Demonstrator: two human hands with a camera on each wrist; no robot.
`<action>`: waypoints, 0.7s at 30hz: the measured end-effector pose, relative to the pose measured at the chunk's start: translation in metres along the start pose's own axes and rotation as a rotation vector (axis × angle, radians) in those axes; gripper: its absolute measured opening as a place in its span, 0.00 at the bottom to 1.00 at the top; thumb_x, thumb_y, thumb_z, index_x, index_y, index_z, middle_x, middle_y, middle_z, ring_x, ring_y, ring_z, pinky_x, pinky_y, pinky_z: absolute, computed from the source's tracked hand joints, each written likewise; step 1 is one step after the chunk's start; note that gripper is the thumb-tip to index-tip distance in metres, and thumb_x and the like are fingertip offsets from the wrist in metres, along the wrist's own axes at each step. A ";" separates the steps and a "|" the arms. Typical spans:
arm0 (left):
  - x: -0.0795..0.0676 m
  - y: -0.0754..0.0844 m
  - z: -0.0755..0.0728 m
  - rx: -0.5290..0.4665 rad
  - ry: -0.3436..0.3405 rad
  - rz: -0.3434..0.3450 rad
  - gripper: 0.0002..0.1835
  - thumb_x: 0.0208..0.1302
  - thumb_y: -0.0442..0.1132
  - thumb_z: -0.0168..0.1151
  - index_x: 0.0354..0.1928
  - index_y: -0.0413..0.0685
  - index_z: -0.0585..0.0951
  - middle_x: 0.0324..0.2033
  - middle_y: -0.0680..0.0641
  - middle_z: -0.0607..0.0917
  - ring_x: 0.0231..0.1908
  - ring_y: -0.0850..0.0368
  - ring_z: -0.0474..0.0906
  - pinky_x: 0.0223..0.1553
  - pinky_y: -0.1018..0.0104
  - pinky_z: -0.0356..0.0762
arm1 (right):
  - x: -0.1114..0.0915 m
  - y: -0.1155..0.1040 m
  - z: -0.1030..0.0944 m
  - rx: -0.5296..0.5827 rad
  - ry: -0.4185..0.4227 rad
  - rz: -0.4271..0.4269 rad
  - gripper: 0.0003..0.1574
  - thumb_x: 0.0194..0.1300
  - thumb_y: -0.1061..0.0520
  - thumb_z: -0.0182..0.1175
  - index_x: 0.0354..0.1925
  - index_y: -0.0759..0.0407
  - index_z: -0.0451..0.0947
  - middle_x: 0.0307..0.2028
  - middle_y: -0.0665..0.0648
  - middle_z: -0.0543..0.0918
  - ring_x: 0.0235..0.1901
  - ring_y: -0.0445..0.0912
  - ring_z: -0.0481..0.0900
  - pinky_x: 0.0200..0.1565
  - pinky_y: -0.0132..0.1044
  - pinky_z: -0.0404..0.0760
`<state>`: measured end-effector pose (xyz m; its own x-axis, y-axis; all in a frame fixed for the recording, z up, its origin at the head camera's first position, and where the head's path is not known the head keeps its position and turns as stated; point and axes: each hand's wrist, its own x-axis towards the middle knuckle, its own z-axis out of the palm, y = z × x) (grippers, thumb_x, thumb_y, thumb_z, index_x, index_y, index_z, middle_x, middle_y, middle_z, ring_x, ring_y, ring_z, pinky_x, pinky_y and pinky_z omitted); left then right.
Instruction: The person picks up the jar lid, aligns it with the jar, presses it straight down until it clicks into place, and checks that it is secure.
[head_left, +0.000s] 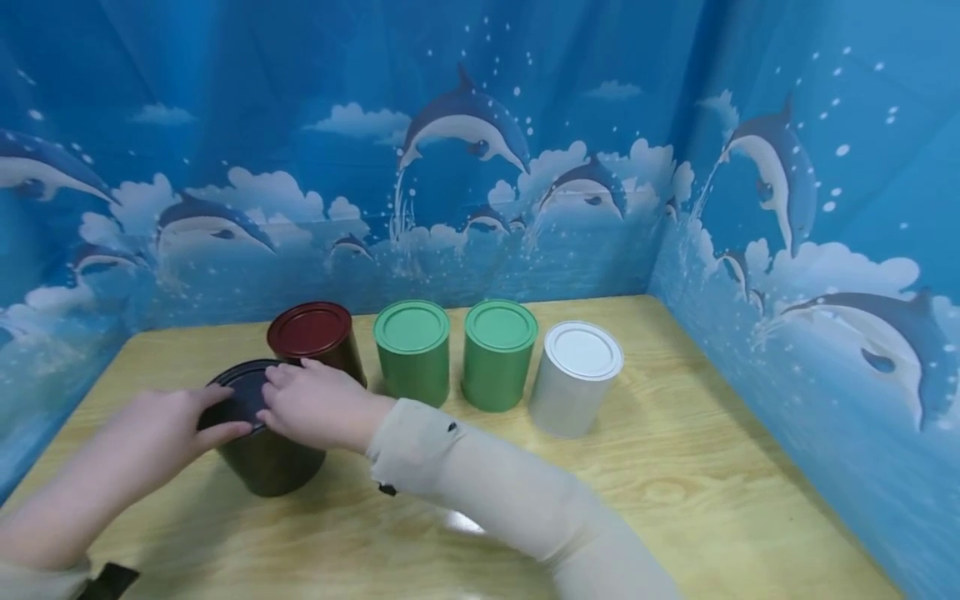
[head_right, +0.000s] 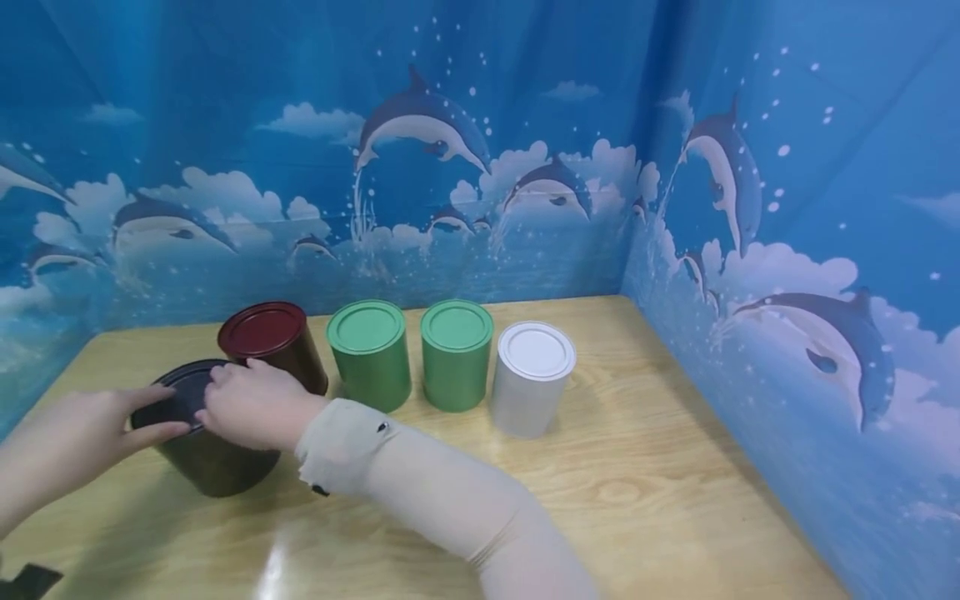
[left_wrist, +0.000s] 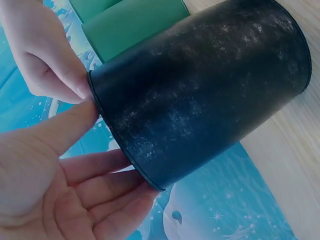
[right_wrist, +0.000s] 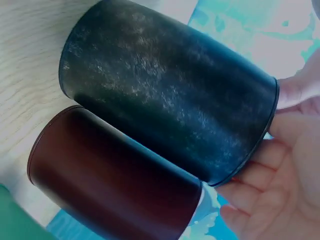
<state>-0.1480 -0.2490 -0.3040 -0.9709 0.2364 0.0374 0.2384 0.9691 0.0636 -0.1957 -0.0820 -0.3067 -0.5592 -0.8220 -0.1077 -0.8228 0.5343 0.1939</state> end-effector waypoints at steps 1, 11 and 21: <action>0.000 0.001 0.000 -0.006 -0.004 0.001 0.28 0.55 0.50 0.67 0.44 0.28 0.80 0.31 0.30 0.82 0.25 0.41 0.80 0.30 0.44 0.77 | -0.001 -0.001 0.001 -0.010 0.014 -0.003 0.30 0.74 0.38 0.33 0.66 0.45 0.65 0.66 0.45 0.63 0.67 0.36 0.54 0.67 0.33 0.48; -0.001 0.008 -0.006 -0.001 -0.024 0.031 0.26 0.58 0.47 0.64 0.45 0.27 0.79 0.32 0.30 0.82 0.27 0.38 0.80 0.30 0.44 0.77 | -0.010 -0.007 0.006 -0.116 0.042 0.030 0.40 0.69 0.29 0.30 0.68 0.47 0.62 0.67 0.47 0.62 0.67 0.38 0.55 0.66 0.32 0.49; -0.026 0.014 0.013 0.055 0.126 -0.028 0.29 0.58 0.51 0.64 0.49 0.29 0.79 0.45 0.24 0.77 0.35 0.32 0.79 0.29 0.43 0.77 | -0.010 -0.004 0.012 -0.083 0.080 0.015 0.39 0.69 0.31 0.33 0.69 0.48 0.60 0.68 0.47 0.60 0.67 0.38 0.53 0.67 0.32 0.48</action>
<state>-0.1195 -0.2408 -0.3170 -0.9660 0.2015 0.1618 0.2060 0.9785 0.0113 -0.1879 -0.0736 -0.3183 -0.5584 -0.8291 -0.0271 -0.8015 0.5308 0.2754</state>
